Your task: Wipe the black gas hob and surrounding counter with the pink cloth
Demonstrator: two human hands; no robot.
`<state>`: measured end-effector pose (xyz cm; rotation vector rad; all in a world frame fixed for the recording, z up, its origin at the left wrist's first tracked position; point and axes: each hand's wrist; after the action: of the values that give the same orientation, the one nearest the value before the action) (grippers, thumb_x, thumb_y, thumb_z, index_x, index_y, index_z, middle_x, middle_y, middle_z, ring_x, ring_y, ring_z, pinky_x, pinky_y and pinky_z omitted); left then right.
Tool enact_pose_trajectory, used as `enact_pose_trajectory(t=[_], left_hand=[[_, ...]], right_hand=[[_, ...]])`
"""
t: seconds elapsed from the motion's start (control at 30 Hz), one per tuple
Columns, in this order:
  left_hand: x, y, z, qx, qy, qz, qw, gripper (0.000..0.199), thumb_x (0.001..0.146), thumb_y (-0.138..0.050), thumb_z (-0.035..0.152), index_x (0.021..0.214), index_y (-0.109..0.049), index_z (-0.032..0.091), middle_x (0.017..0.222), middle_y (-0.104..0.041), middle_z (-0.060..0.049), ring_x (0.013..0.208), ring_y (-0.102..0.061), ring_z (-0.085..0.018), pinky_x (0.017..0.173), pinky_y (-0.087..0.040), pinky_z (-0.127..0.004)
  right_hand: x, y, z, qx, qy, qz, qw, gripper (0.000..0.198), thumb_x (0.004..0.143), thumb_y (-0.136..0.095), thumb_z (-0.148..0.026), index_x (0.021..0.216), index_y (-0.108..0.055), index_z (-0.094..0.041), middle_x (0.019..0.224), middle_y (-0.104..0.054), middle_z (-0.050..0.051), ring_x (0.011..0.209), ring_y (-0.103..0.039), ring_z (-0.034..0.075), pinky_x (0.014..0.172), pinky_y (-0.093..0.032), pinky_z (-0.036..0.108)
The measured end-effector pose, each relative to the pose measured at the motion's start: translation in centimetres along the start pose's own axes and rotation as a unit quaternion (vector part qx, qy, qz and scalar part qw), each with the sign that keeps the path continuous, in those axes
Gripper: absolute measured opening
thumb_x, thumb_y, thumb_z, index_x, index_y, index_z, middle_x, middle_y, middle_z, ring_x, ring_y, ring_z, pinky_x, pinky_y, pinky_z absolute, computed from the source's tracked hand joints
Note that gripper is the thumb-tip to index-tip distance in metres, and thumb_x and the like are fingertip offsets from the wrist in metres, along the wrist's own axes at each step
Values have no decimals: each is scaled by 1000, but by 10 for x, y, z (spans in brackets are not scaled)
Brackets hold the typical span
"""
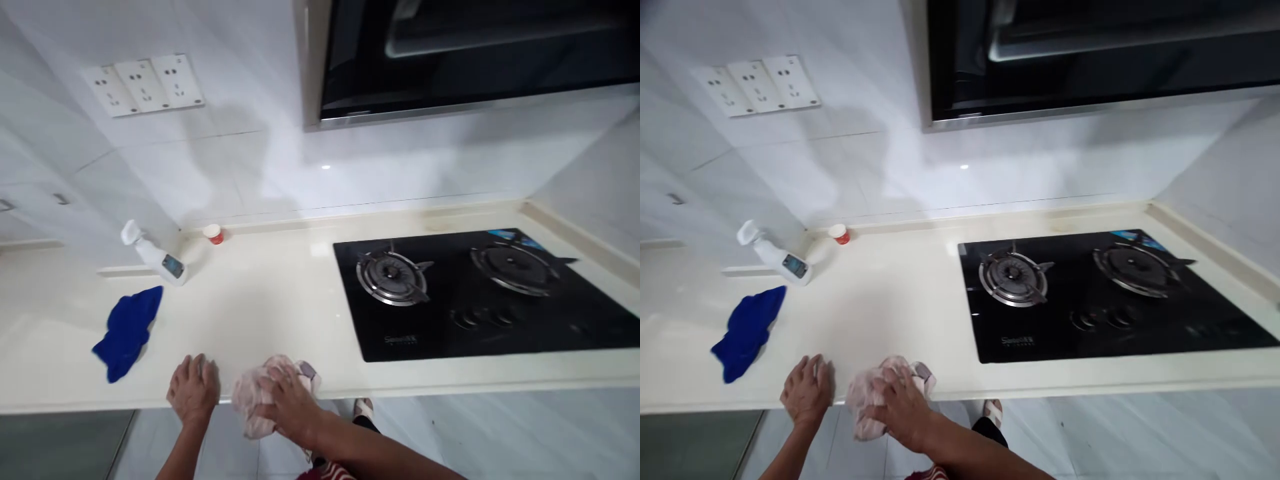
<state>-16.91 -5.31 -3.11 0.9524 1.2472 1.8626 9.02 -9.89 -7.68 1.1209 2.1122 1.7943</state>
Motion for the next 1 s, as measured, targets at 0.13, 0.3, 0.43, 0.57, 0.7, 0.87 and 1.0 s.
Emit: enact_pose_trajectory(t=[0.13,0.3,0.43,0.57,0.7,0.87,1.0], left_hand=[[7,0,-2,9,5,-28,1000,57,99,-26,53,135,-57,22,153,-46,-13,141,-40,-33,113,-34,-58],[0,0,16,20,-28,-19,999,56,97,-30,53,132,-57,18,154,-42,-20,144,-35,-38,110,-34,-64],[-31,-19,79,-19,-191,0,981,53,98,-34,50,135,-56,19,155,-38,-20,145,-34,-38,112,-34,-63],[-89,-52,171,-100,-359,-19,928,45,99,-39,41,137,-57,24,151,-45,-14,142,-41,-30,114,-39,-50],[-152,-80,253,-119,-487,-30,865,43,98,-45,36,138,-58,29,152,-49,-11,140,-45,-27,108,-45,-46],[-193,-94,303,-68,-481,-33,873,40,97,-43,40,131,-64,32,150,-54,-9,137,-50,-31,101,-47,-54],[-198,-88,315,-73,-423,-52,901,42,97,-37,45,127,-65,35,150,-55,-6,138,-48,-31,104,-43,-58]], right_hand=[[-12,4,16,-86,36,101,991,33,97,-59,-36,129,-55,-42,151,-46,4,137,-39,30,107,-41,57],[-67,23,51,-107,17,79,991,37,96,-60,-41,133,-54,-41,152,-46,4,137,-40,30,105,-43,54],[-147,52,88,-116,-34,55,991,36,99,-58,-35,133,-57,-44,153,-47,1,139,-40,28,111,-37,57],[-227,100,129,-100,-127,28,986,37,100,-56,-28,132,-61,-48,151,-51,-2,143,-38,24,118,-32,54],[-301,154,168,-81,-208,8,975,43,96,-61,-24,133,-62,-45,153,-50,-1,148,-33,24,122,-26,54],[-400,213,224,-104,-287,3,952,57,87,-59,-10,136,-61,-39,156,-46,3,151,-29,25,122,-20,60],[-478,262,264,-127,-348,23,928,62,84,-53,-3,138,-60,-33,158,-43,6,152,-26,25,123,-19,57]])
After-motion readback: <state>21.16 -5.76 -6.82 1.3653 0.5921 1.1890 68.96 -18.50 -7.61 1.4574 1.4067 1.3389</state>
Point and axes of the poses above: each hand's wrist, its own x-axis towards the middle knuckle, its own y-axis out of the back of the hand, z = x × y
